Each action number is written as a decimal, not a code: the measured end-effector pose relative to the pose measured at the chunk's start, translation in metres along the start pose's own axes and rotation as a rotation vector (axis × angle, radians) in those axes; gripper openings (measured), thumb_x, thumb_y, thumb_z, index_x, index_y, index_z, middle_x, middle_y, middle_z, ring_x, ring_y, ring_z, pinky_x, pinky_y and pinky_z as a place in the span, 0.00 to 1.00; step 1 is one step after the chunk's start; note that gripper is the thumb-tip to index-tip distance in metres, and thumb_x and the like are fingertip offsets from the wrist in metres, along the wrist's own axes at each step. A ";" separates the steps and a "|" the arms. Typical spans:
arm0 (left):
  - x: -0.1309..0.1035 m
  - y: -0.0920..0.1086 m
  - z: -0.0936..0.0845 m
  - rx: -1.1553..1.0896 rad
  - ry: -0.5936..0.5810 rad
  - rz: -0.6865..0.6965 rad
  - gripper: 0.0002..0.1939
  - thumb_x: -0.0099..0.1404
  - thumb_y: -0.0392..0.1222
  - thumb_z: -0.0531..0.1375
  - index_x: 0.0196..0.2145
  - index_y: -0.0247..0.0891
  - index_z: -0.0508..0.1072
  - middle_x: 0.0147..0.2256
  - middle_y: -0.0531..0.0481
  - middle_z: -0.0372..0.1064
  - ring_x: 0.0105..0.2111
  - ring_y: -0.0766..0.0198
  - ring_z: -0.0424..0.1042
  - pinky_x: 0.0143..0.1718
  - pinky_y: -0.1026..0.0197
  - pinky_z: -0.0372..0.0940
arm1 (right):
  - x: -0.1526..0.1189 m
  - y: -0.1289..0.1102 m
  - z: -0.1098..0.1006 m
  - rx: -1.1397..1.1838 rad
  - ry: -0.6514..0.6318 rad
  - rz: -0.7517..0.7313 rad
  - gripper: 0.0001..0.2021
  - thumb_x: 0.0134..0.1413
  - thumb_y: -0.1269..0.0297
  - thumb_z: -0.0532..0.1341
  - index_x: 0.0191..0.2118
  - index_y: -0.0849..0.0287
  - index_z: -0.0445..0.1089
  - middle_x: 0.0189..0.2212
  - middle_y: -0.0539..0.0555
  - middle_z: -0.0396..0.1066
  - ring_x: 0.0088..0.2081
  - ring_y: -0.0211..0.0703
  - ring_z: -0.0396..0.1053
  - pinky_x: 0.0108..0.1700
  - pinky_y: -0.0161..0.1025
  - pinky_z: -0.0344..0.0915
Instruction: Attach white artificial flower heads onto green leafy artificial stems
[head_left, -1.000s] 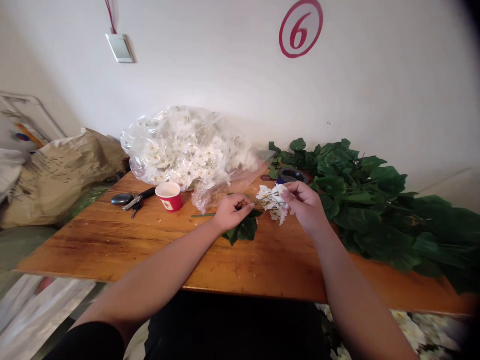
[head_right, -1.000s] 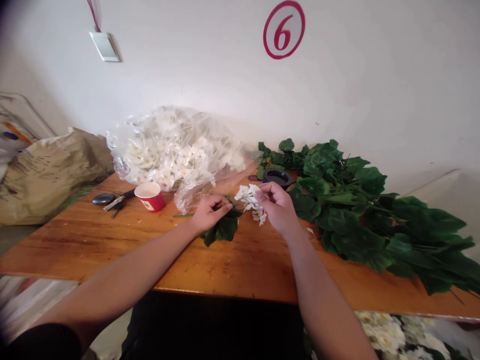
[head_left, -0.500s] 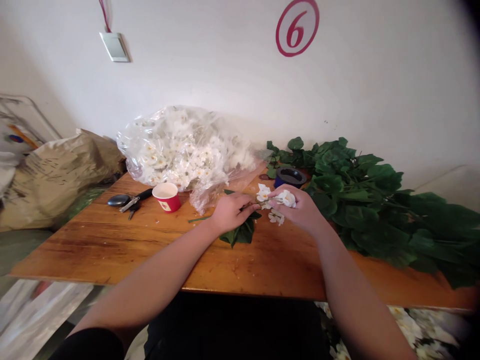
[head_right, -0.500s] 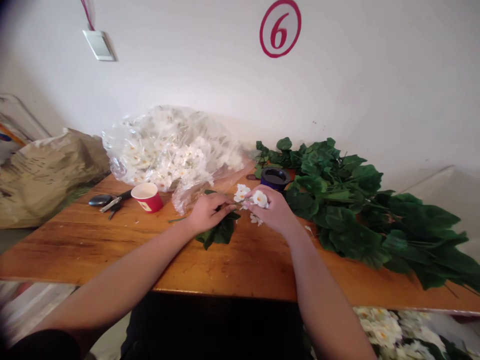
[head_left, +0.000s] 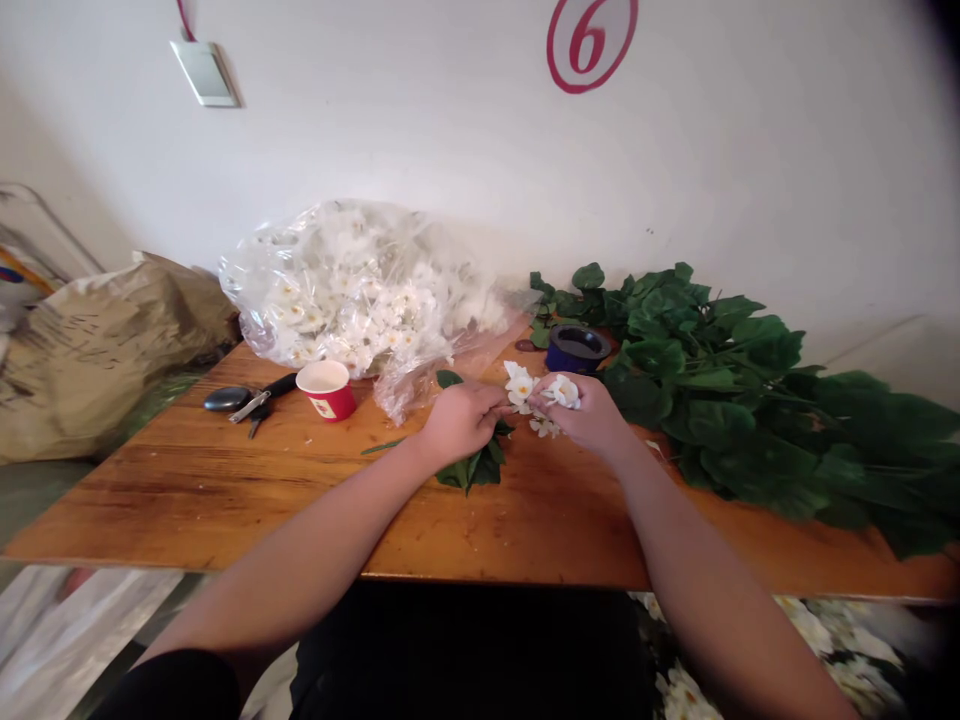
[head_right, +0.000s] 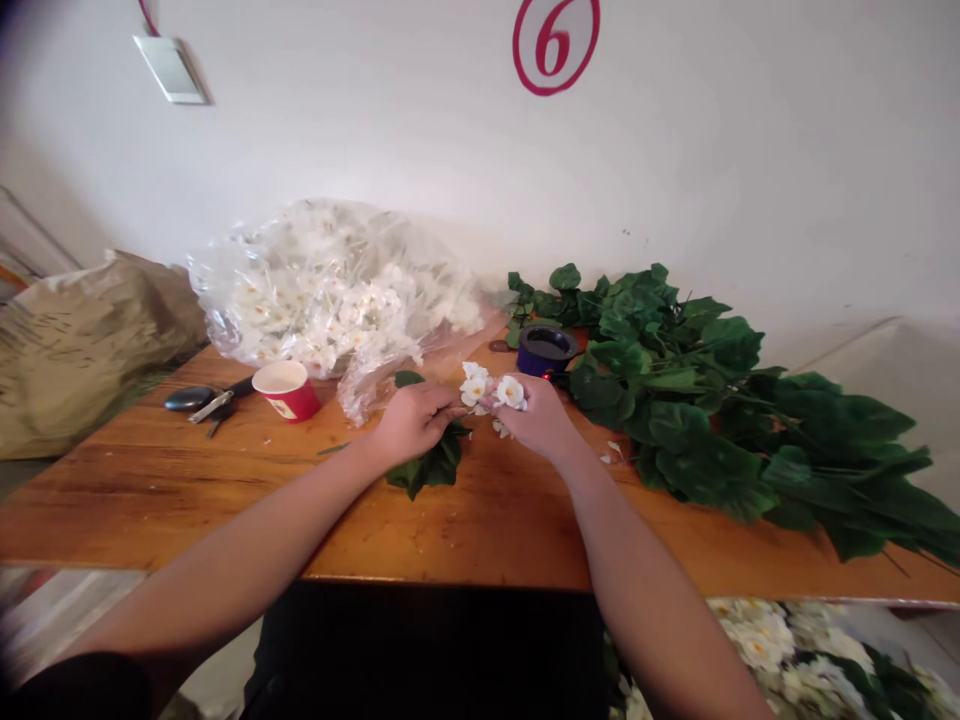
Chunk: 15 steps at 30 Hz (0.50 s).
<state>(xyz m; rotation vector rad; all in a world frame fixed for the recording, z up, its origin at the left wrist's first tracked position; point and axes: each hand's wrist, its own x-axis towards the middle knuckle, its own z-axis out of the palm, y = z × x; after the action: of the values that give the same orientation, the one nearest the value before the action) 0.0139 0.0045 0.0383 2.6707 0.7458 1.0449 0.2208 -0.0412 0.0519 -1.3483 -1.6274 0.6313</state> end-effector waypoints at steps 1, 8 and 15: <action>0.000 -0.001 0.000 -0.002 -0.004 0.013 0.10 0.66 0.37 0.55 0.27 0.36 0.71 0.25 0.49 0.66 0.29 0.62 0.66 0.31 0.63 0.56 | 0.000 0.001 0.002 0.018 0.004 0.006 0.14 0.46 0.53 0.65 0.31 0.60 0.71 0.25 0.51 0.70 0.26 0.39 0.63 0.27 0.36 0.59; 0.003 -0.004 -0.004 -0.099 -0.033 -0.046 0.10 0.66 0.39 0.56 0.27 0.36 0.71 0.24 0.50 0.65 0.27 0.65 0.63 0.30 0.64 0.55 | 0.002 -0.001 0.008 0.113 0.001 0.069 0.15 0.43 0.51 0.67 0.29 0.59 0.70 0.24 0.50 0.69 0.24 0.38 0.63 0.27 0.36 0.60; 0.005 -0.002 -0.008 -0.397 0.048 -0.229 0.13 0.65 0.49 0.58 0.36 0.35 0.73 0.20 0.57 0.56 0.21 0.71 0.54 0.23 0.66 0.50 | 0.008 -0.003 -0.011 0.424 0.006 0.032 0.23 0.47 0.52 0.65 0.49 0.53 0.69 0.43 0.53 0.73 0.34 0.42 0.69 0.30 0.35 0.64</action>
<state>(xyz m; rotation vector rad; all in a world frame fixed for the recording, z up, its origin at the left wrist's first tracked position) 0.0111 0.0080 0.0461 2.1790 0.7407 1.0696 0.2289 -0.0366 0.0619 -1.0625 -1.3699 0.9309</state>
